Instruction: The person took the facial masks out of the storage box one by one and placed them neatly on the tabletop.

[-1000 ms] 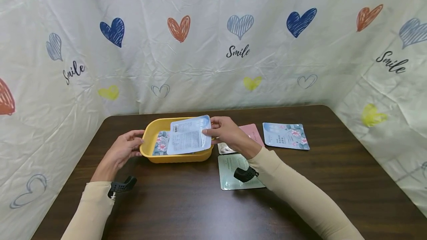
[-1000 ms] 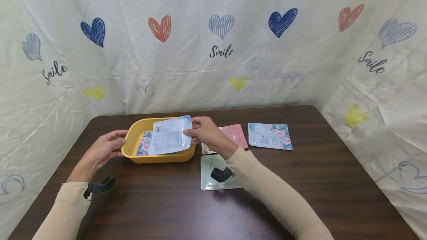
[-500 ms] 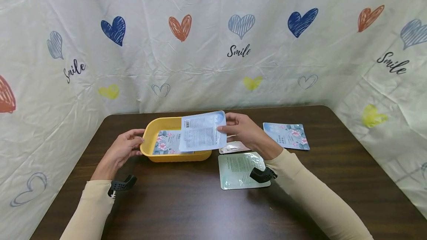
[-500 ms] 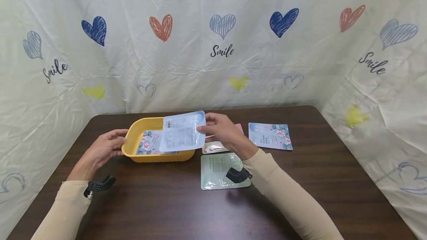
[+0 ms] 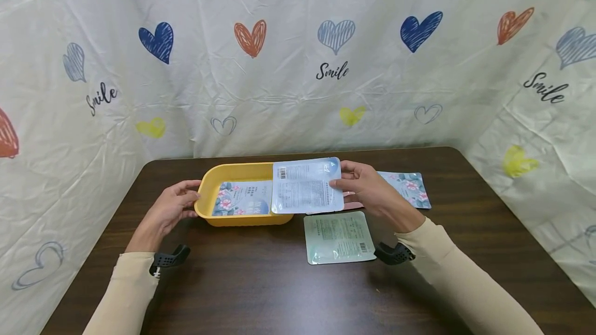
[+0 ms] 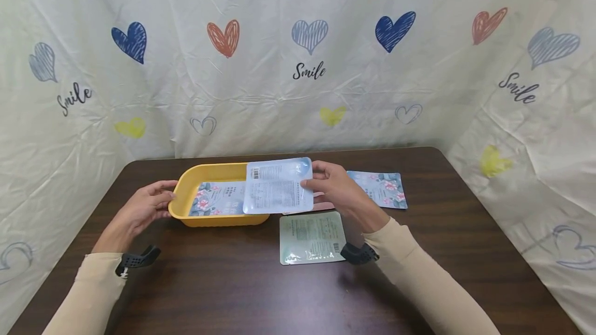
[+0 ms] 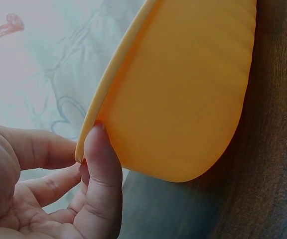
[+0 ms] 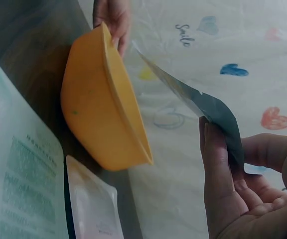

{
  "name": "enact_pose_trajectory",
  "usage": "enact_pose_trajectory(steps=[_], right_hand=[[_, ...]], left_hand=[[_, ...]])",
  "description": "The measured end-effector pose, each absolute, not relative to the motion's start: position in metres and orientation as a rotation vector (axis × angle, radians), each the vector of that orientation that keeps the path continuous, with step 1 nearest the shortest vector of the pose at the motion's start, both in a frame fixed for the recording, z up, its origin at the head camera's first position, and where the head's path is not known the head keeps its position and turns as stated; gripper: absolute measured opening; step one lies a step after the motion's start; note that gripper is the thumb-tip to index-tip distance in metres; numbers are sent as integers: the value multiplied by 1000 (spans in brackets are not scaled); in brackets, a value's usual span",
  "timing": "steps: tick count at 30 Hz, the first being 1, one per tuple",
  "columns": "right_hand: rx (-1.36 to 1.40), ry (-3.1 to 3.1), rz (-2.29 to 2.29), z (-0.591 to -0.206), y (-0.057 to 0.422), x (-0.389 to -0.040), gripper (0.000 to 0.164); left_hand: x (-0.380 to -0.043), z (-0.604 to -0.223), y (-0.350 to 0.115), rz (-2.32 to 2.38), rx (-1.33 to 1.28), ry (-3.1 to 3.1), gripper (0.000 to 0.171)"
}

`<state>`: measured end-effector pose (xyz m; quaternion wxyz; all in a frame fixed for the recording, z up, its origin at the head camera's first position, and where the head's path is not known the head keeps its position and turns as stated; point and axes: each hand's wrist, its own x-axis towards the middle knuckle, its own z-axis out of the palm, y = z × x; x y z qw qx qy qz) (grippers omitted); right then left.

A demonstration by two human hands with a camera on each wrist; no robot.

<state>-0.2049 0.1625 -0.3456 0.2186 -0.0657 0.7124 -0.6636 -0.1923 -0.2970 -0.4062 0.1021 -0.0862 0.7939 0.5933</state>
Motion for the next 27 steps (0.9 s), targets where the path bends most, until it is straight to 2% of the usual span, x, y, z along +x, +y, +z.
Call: enact_pose_trajectory(steps=[20, 27], right_hand=[[-265, 2061, -1807, -362, 244, -187, 48], [-204, 2092, -1778, -369, 273, -179, 52]], left_hand=[[-191, -408, -298, 1753, -250, 2334, 55], [-193, -408, -299, 1758, -242, 2338, 56]])
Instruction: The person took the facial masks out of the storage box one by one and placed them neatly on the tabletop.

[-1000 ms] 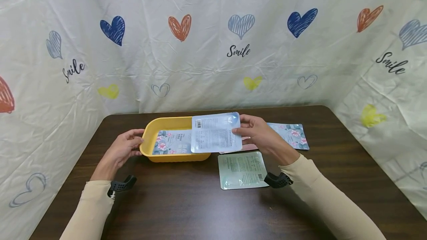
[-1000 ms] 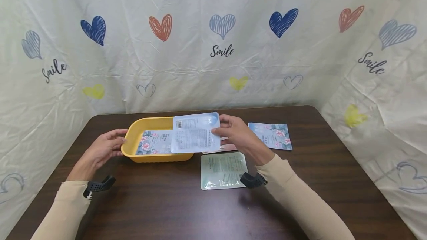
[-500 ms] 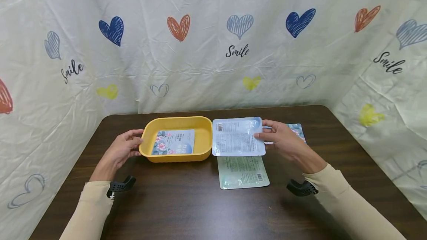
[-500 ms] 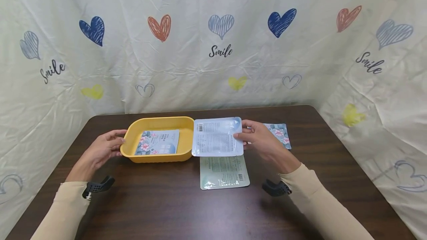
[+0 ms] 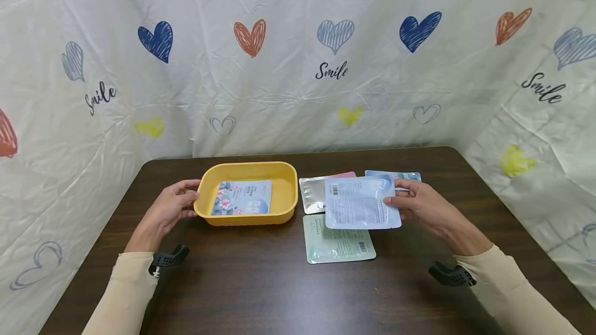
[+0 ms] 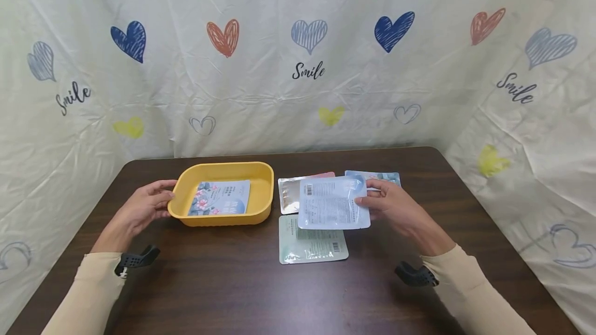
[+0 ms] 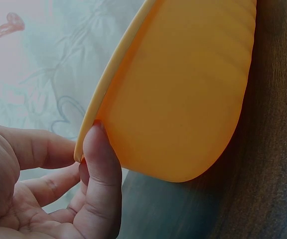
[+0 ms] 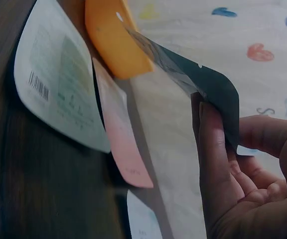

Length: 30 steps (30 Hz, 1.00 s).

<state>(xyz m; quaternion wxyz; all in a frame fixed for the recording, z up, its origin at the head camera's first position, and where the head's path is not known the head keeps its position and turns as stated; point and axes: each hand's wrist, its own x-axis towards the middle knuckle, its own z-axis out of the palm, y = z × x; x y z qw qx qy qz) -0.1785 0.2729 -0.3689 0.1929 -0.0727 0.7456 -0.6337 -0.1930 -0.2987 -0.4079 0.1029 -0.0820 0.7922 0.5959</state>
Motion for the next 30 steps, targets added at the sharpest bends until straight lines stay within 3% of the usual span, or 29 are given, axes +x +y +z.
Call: enact_pose_trajectory(steps=[11, 25, 30], right_hand=[[-144, 2097, -1718, -378, 310, -170, 60], [-145, 2131, -1659, -382, 349, -161, 50], [-120, 2154, -1626, -384, 357, -160, 57]], left_hand=[[-194, -409, -300, 1759, -257, 2336, 56], [-193, -406, -299, 1759, -244, 2334, 56], [-194, -409, -300, 1756, -257, 2329, 56]])
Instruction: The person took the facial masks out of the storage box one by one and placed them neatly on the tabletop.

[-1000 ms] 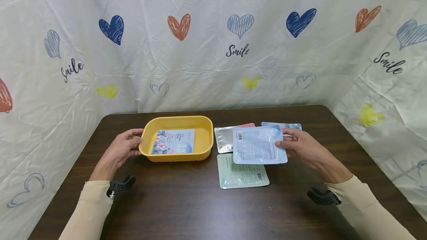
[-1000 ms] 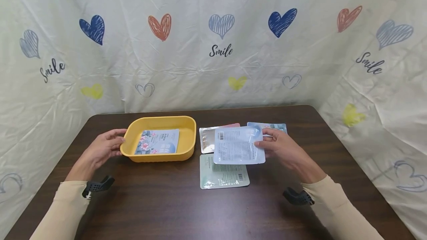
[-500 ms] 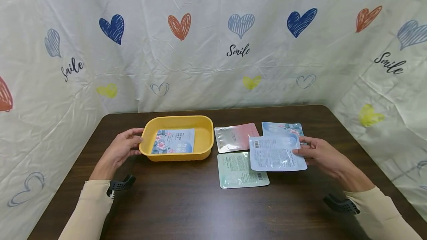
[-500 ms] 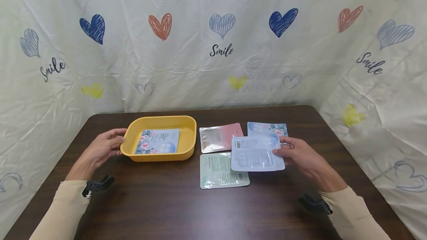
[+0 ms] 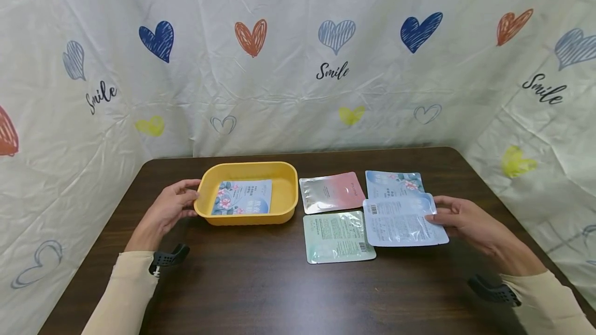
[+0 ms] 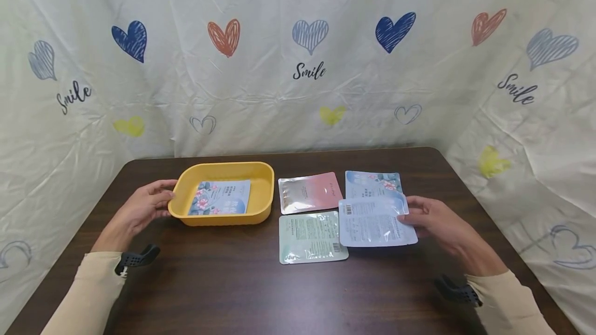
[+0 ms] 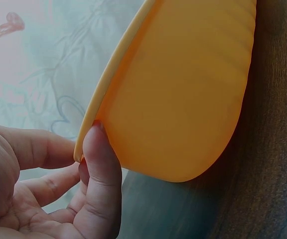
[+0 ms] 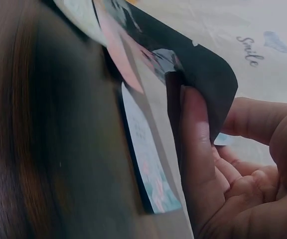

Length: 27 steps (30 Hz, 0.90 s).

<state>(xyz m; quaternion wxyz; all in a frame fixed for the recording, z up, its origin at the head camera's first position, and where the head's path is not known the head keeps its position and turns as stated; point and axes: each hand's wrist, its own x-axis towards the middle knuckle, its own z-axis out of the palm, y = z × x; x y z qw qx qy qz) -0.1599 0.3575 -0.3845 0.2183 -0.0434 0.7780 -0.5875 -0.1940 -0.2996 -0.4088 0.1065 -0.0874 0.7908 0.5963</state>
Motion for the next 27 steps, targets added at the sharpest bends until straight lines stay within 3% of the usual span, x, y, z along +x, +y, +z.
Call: enact_pose_trajectory(steps=[15, 27], right_hand=[[18, 2409, -1295, -388, 368, -158, 67], [-119, 2789, -824, -364, 355, -158, 47]], left_hand=[[-196, -413, -300, 1751, -266, 2330, 56], [-194, -409, -299, 1719, -286, 2352, 56]])
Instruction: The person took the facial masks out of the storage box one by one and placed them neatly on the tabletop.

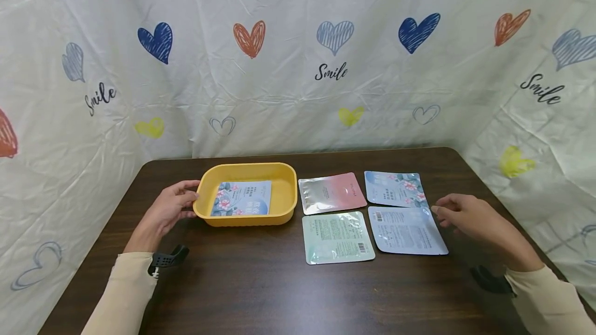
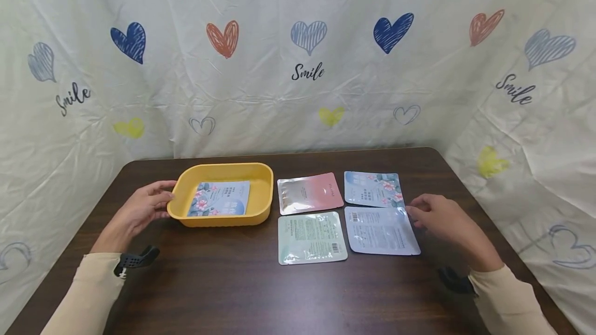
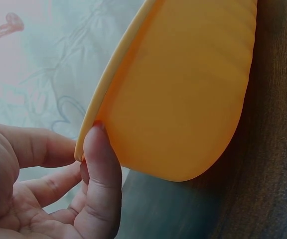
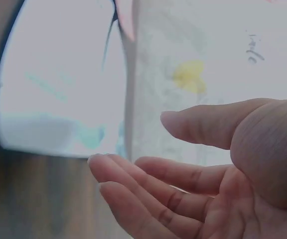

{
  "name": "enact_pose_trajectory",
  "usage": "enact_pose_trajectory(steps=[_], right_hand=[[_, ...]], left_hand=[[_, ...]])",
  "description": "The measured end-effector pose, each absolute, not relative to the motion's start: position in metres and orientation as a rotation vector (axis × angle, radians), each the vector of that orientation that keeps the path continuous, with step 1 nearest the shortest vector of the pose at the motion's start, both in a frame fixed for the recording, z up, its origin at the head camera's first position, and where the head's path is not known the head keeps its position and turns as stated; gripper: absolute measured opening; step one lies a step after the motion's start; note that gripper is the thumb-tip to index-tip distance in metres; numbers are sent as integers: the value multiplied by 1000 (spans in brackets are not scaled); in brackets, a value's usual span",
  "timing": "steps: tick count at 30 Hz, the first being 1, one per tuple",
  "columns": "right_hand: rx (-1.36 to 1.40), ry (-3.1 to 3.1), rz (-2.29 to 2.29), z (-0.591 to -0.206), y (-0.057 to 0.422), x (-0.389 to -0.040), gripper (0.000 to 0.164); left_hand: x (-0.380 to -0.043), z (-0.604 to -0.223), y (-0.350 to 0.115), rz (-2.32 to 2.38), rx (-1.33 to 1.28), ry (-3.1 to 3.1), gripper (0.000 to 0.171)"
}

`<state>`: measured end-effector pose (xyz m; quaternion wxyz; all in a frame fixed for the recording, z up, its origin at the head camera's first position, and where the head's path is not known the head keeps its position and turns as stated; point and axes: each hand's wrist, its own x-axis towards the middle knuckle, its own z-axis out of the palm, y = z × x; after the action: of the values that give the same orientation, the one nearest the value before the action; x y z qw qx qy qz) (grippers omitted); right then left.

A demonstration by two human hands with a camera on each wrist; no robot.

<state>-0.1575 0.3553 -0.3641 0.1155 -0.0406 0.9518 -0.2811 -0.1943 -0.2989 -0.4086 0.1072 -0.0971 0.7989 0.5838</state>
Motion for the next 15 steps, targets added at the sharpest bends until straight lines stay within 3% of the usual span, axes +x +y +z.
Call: enact_pose_trajectory(steps=[5, 15], right_hand=[[-156, 2780, -934, -353, 336, -163, 49], [-402, 2686, -1155, -343, 298, -177, 33]], left_hand=[[-195, -408, -299, 1699, -301, 2359, 57], [-195, -408, -300, 1701, -312, 2360, 59]])
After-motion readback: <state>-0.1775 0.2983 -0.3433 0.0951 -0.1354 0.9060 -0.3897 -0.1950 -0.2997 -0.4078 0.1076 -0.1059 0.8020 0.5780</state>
